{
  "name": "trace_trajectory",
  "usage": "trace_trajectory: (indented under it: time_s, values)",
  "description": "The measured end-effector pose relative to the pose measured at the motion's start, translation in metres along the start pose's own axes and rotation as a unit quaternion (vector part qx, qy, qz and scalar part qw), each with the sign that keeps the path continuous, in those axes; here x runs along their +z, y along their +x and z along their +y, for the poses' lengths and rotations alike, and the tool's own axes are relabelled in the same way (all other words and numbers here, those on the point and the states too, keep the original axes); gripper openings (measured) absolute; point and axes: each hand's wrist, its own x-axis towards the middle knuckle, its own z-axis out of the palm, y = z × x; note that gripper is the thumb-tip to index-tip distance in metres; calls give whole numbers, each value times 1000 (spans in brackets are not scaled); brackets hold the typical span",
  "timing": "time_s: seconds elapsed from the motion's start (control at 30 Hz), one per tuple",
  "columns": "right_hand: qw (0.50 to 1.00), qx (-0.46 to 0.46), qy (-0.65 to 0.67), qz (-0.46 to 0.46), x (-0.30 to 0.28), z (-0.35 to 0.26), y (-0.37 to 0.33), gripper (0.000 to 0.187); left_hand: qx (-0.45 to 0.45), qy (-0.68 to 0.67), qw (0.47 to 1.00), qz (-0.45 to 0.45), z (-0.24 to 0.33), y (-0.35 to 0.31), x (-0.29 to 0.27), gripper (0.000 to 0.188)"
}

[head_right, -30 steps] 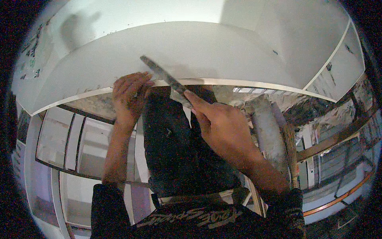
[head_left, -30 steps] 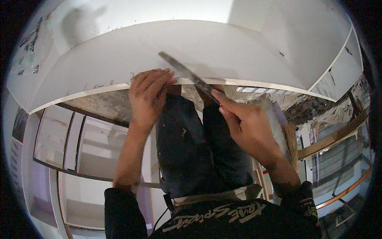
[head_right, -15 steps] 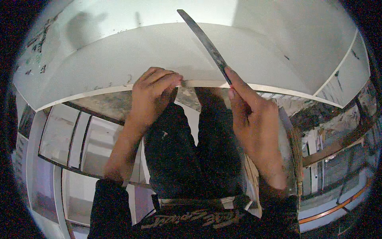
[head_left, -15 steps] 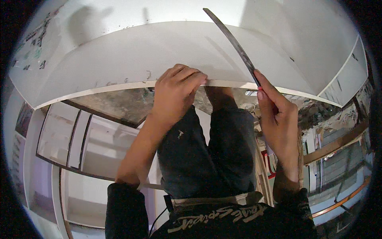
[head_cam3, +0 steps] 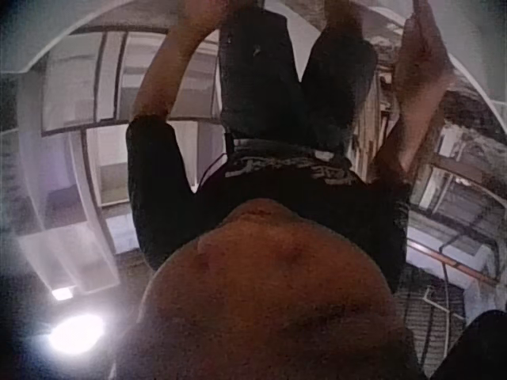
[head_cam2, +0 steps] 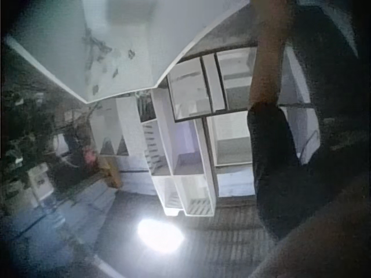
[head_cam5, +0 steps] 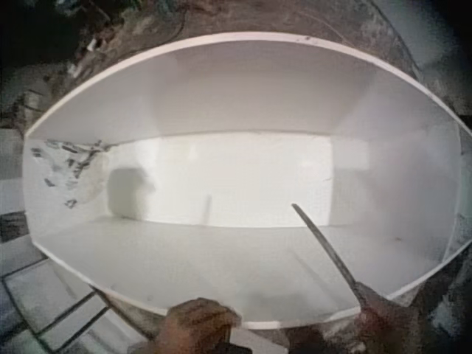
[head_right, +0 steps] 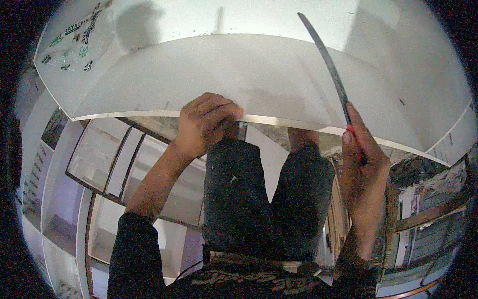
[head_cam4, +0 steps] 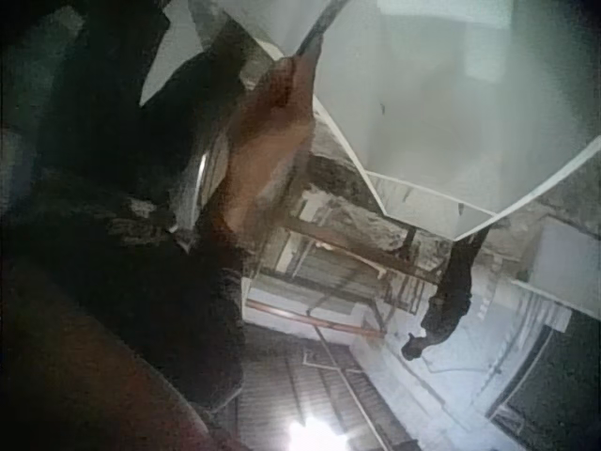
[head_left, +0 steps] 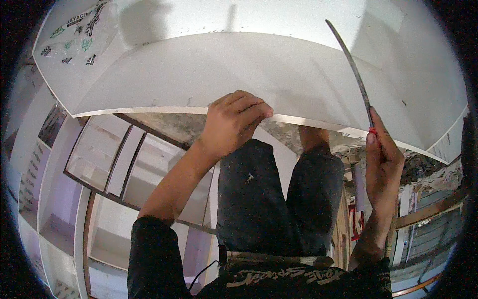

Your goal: The person uses a metal file to smooth the edges of a white wooden cabinet and removes plastic protective film from the cabinet surface.

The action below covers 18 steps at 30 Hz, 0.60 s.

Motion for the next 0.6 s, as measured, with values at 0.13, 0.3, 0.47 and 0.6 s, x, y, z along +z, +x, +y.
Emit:
trace_trajectory:
  time_s: [0.13,0.3,0.47,0.6]
  values:
    - [998,-54,7,10,34,-24,4,38,4,9,1000,-3,-34,-28,-43,29]
    - [997,-79,-21,-6,69,-68,4,40,-45,23,999,-8,-92,-76,-121,32]
    - [993,-112,-10,-23,103,-113,6,41,-129,68,987,75,-176,-162,-221,32]
    - [994,-99,12,-44,118,-131,10,40,-263,267,891,258,-277,-301,-340,23]
